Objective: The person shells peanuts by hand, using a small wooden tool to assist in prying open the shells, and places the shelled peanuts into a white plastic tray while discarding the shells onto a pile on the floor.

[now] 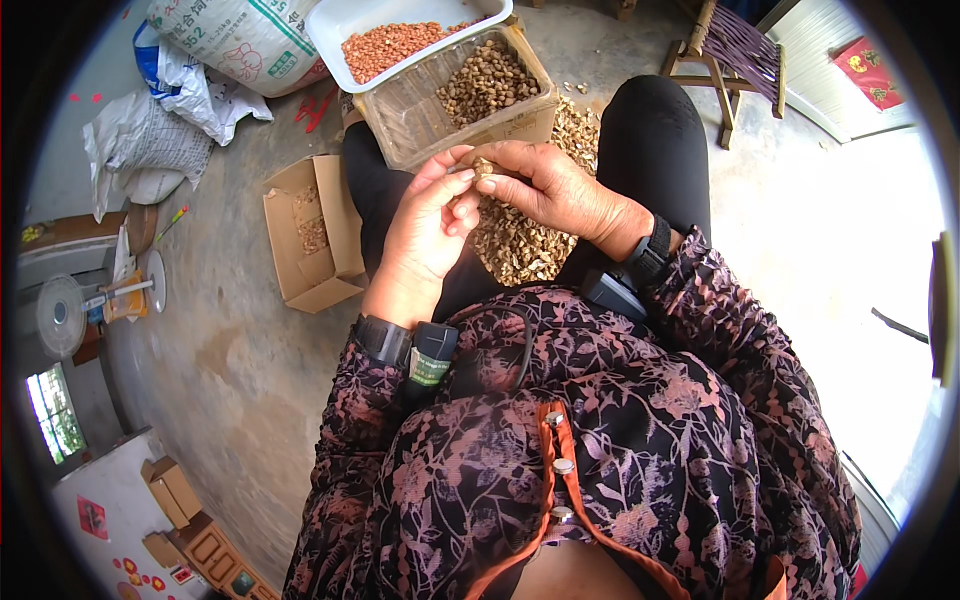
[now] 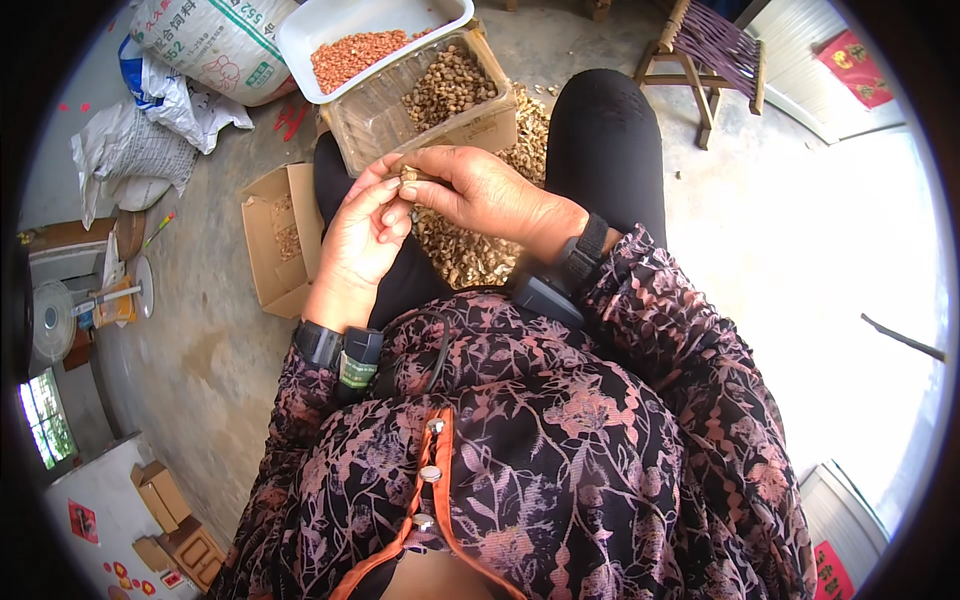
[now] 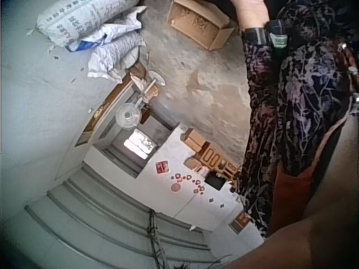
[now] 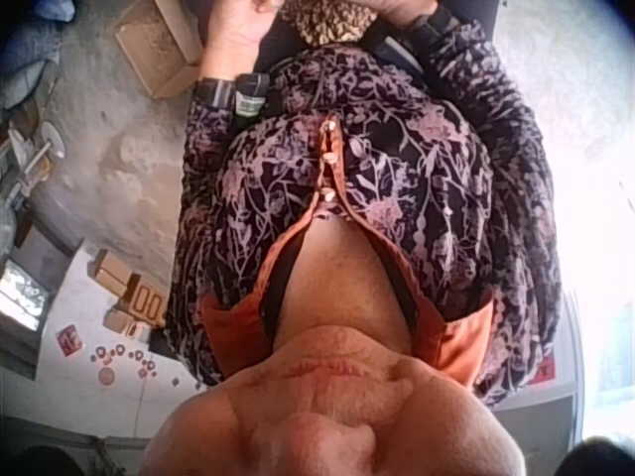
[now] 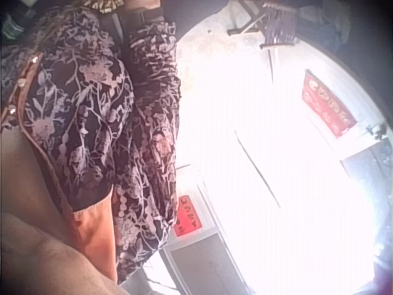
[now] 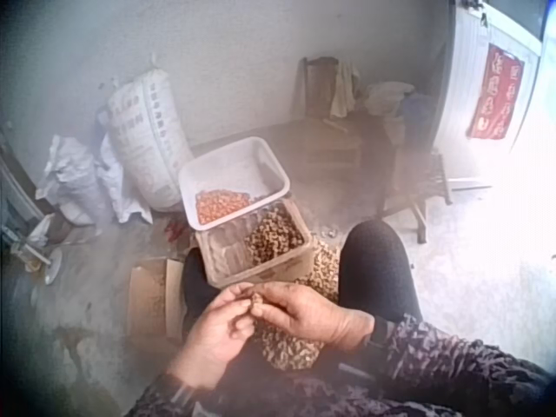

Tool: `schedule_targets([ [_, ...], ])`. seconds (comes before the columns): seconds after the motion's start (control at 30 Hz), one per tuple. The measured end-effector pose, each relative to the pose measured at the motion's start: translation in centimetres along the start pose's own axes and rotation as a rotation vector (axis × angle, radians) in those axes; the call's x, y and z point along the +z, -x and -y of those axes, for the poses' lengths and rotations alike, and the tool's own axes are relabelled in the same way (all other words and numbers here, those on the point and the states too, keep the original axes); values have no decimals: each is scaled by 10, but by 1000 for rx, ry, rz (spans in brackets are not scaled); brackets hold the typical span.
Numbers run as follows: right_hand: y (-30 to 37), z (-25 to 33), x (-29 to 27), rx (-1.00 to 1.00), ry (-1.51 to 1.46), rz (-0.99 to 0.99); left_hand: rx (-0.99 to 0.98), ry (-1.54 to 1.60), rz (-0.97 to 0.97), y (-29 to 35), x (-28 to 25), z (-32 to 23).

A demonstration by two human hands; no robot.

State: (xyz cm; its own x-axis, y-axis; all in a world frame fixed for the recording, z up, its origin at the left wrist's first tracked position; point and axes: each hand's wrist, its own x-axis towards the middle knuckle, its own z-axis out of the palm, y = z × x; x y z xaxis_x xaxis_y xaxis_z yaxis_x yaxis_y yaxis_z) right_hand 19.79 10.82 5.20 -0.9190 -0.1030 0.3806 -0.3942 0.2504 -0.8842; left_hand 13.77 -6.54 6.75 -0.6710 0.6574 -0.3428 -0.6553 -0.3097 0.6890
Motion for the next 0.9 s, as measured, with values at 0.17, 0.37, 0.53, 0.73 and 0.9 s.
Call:
schedule_targets([
  [0.17,3,-3,1,-7,10,-14,-11,27,-15,0,0,4],
  [0.37,1,7,-4,22,162,6,-60,-115,19,-1,-2,-1],
  [0.53,-1,5,-6,5,156,41,-96,-170,-46,3,11,-12],
  [0.73,-3,9,-6,67,215,128,-141,-368,-78,1,13,-17],
  [0.9,-1,9,-6,43,233,128,-156,-332,-59,-1,10,-13],
])
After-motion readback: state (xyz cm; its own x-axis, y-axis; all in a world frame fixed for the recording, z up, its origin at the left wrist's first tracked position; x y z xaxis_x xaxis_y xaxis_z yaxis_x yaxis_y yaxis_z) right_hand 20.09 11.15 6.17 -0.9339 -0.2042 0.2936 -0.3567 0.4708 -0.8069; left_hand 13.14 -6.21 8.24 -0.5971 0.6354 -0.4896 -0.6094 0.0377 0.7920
